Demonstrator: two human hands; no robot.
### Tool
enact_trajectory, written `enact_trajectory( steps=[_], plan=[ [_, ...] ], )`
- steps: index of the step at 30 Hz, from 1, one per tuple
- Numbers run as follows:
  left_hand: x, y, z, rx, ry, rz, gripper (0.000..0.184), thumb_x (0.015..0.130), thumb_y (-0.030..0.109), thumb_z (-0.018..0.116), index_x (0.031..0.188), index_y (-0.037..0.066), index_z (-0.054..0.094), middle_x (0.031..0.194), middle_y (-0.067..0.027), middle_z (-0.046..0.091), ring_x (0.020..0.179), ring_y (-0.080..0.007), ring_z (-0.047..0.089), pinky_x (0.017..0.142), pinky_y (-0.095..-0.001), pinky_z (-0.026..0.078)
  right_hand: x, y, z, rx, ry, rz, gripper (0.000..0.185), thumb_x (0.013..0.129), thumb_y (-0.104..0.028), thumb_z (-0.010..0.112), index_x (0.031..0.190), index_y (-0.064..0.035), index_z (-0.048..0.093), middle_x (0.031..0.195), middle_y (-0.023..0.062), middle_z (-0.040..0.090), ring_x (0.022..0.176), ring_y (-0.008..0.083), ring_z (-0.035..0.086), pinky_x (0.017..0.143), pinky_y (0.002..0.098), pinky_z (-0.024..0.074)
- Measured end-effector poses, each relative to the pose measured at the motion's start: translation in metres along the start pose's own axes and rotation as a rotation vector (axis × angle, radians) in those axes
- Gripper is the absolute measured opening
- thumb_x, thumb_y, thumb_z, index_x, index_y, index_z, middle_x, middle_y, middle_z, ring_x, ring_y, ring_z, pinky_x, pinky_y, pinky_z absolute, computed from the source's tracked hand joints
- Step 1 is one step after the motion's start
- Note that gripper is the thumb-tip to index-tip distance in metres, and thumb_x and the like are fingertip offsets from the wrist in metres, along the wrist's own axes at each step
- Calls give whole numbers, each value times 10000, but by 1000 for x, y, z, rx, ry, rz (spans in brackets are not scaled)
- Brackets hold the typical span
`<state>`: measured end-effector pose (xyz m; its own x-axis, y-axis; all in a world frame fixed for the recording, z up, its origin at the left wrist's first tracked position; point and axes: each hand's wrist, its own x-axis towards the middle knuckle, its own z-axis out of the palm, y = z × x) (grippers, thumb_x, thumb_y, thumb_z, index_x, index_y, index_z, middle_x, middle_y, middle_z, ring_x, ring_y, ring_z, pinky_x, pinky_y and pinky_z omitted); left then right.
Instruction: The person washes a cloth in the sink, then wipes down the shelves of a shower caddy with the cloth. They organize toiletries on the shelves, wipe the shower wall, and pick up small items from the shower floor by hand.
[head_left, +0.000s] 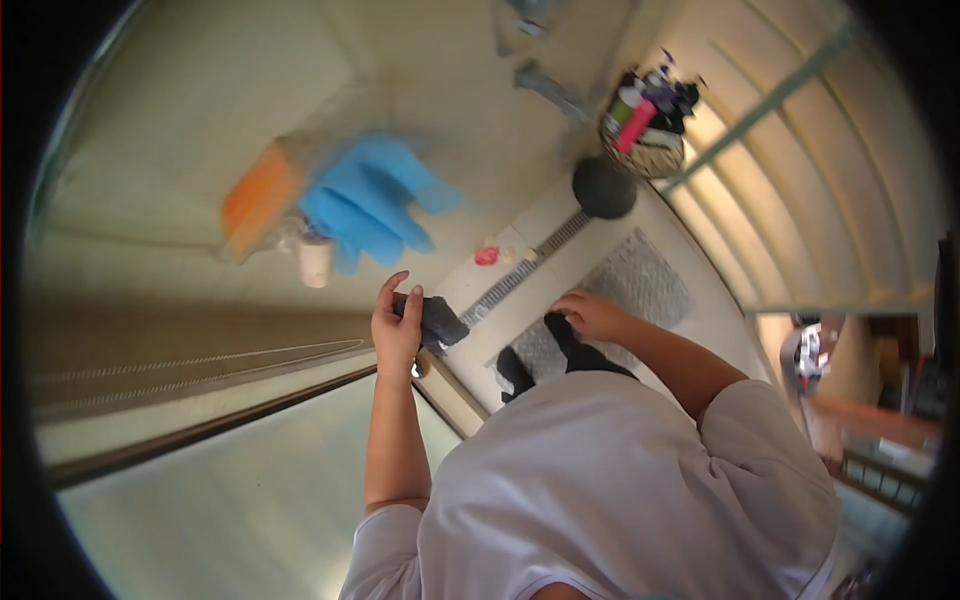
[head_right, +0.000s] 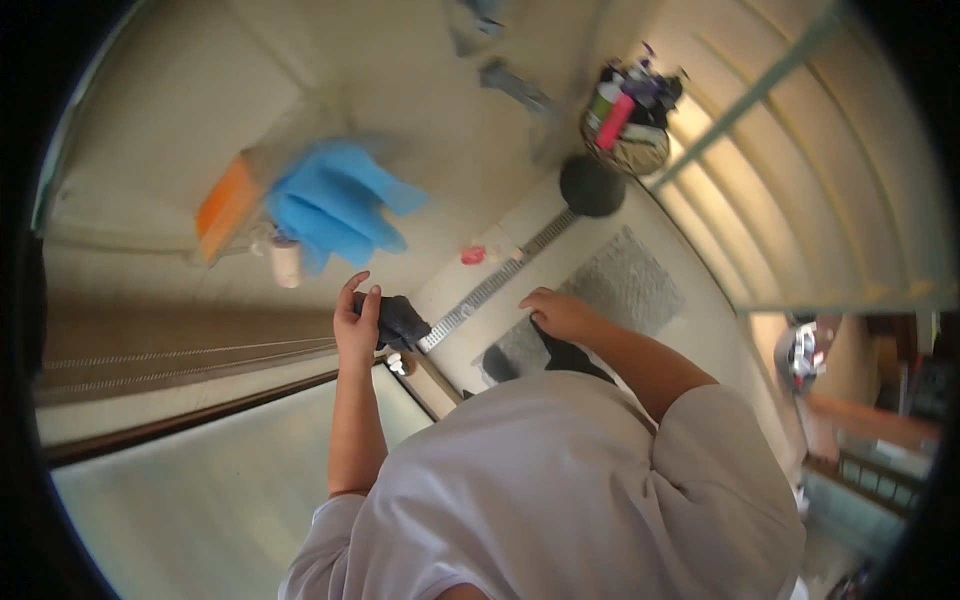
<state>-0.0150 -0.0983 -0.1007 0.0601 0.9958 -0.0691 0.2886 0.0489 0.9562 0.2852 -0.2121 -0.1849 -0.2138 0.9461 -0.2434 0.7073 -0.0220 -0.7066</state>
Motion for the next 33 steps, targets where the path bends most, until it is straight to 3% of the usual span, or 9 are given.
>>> enact_trajectory(
  steps=[5, 8, 11, 13, 15, 17, 26, 29, 33],
  plan=[
    [-39, -3, 57, 46, -212, -35, 250, 818, 151, 616, 1050, 64, 584, 638, 11, 501, 588, -60, 443, 545, -208, 379, -90, 71, 23, 46, -170, 266, 285, 803, -146, 499, 1078, -115, 566, 1070, 106, 562, 1016, 273, 525, 852, 361, 429],
    [-56, -5, 96, 130, -328, -13, 243, 817, 176, 616, 1036, 75, 587, 636, -7, 522, 577, -79, 475, 535, -225, 395, -114, 80, 19, 87, -162, 286, 293, 818, -167, 482, 1095, -111, 560, 1067, 120, 560, 998, 280, 534, 851, 366, 428],
    [-84, 11, 151, 252, -516, -43, 247, 816, 220, 612, 1025, 91, 590, 647, -45, 556, 584, -110, 529, 550, -258, 430, -128, 75, 7, 143, -72, 219, 351, 782, -111, 556, 1131, -74, 532, 1102, 103, 550, 896, 246, 573, 788, 338, 461],
    [-107, 19, 197, 341, -638, 29, 246, 815, 222, 612, 1025, 95, 590, 660, -50, 562, 596, -115, 539, 557, -258, 434, -142, 71, -12, 452, -69, 250, 482, 768, -140, 600, 1225, -94, 453, 1142, 101, 536, 907, 219, 568, 800, 337, 456],
    [-137, 41, 250, 387, -760, 82, 240, 820, 210, 610, 1025, 87, 592, 699, -44, 575, 628, -117, 547, 579, -255, 441, -174, 71, -30, 564, 32, 157, 622, 743, -162, 651, 1292, -108, 365, 1168, 104, 523, 938, 203, 559, 813, 345, 451],
    [-166, 62, 304, 234, -853, 129, 231, 823, 201, 610, 1016, 74, 595, 722, -38, 576, 652, -114, 546, 604, -251, 444, -205, 90, -40, 713, 121, -33, 647, 723, -179, 674, 1283, -114, 356, 1148, 120, 526, 962, 217, 557, 825, 339, 449],
    [-245, 134, 480, 200, -1224, 372, 291, 783, 193, 658, 1036, 69, 586, 842, -60, 549, 788, -141, 523, 700, -259, 431, -385, 159, -134, 876, 510, 365, 473, 734, -123, 664, 1169, -116, 479, 961, 93, 597, 925, 168, 562, 775, 300, 443],
    [-261, 170, 529, 348, -1390, 646, 310, 751, 186, 677, 1028, 83, 583, 869, -86, 542, 827, -193, 528, 711, -288, 436, -421, 199, -149, 896, 689, 298, 528, 735, -121, 669, 1219, -117, 456, 1027, 72, 571, 930, 168, 546, 788, 302, 454],
    [-275, 197, 625, 383, -1546, 717, 291, 722, 159, 684, 979, 76, 575, 885, -110, 545, 858, -265, 531, 726, -326, 441, -488, 244, -165, 951, 1041, 452, 489, 763, -139, 645, 1216, -117, 464, 1074, 51, 556, 875, 141, 550, 776, 288, 455]
  ],
)
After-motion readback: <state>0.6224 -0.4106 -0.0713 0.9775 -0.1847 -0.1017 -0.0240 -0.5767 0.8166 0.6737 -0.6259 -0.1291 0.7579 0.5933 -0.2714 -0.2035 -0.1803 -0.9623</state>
